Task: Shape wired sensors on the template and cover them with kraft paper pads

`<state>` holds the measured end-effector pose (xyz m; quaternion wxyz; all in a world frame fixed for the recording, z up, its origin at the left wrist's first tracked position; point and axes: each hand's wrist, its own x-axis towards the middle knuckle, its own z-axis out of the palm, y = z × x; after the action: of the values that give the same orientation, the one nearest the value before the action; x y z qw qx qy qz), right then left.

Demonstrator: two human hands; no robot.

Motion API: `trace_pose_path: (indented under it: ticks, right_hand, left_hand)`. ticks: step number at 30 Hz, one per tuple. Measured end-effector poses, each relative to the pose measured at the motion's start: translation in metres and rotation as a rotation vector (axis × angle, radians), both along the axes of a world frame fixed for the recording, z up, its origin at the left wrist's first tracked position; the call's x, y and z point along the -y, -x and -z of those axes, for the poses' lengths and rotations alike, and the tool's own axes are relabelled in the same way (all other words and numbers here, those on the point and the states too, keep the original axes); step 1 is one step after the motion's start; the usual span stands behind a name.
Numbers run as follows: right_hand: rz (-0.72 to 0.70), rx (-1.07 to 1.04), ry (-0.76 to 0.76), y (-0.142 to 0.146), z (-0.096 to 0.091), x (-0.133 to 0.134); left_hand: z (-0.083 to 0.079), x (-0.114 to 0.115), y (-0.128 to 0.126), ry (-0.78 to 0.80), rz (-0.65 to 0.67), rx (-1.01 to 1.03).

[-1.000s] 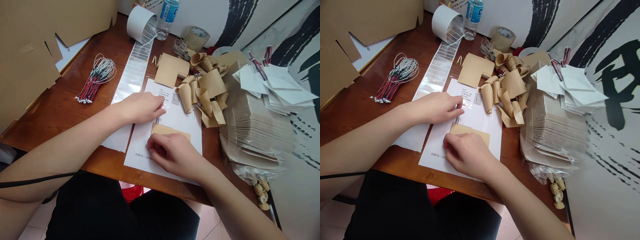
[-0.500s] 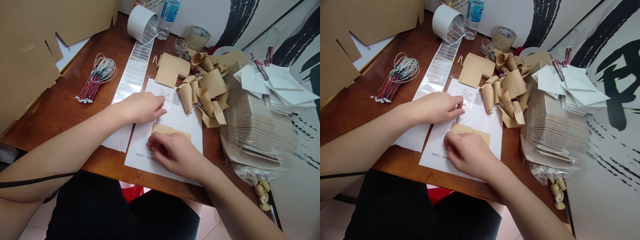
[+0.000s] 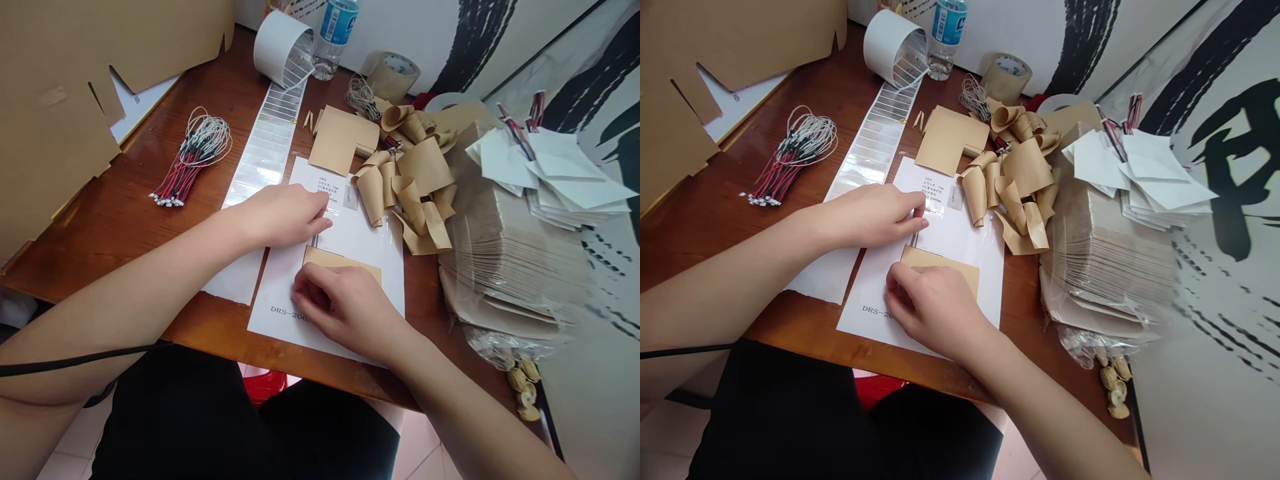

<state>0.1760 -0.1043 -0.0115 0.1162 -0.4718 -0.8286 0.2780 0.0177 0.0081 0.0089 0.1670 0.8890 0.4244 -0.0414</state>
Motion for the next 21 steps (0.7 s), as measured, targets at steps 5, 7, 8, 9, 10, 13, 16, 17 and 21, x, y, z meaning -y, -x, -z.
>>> trace_pose_path:
  ticks: [5,7,8,9,10,13,16,17,21]
  right_hand:
    - [0.019,-0.018,-0.033,-0.0002,0.0020,-0.0017]
    - [-0.007,-0.026,-0.051,-0.0016,0.0005,-0.0015]
    - [-0.024,-0.024,-0.057,-0.0025,-0.0004,-0.0011]
    - [-0.038,-0.016,-0.061,-0.0035,-0.0012,-0.0007]
    - [-0.049,-0.005,-0.065,-0.0044,-0.0018,-0.0001]
    - [-0.071,0.042,-0.072,-0.0058,-0.0021,0.0018]
    - [-0.082,0.071,-0.088,-0.0047,-0.0010,0.0036]
    - [-0.084,0.074,-0.095,-0.0041,-0.0005,0.0041]
    - [-0.078,0.066,-0.089,-0.0026,0.0006,0.0041]
  left_hand:
    - [0.0000,0.0002,-0.0001,0.005,-0.005,-0.004]
    - [-0.0005,0.0005,-0.0001,0.007,-0.002,0.000]
    - [-0.0007,0.0006,-0.0001,0.007,0.000,0.001]
    - [-0.0009,0.0006,0.0000,0.007,0.002,0.002]
    - [-0.0010,0.0007,0.0000,0.006,0.002,0.002]
    - [-0.0009,0.0005,0.0000,0.007,-0.003,-0.004]
    - [-0.0002,0.0002,0.0000,0.011,-0.006,-0.004]
    - [0.0000,0.0002,-0.0001,0.013,-0.007,-0.002]
    - [0.0000,0.0004,-0.0005,0.010,-0.003,-0.002]
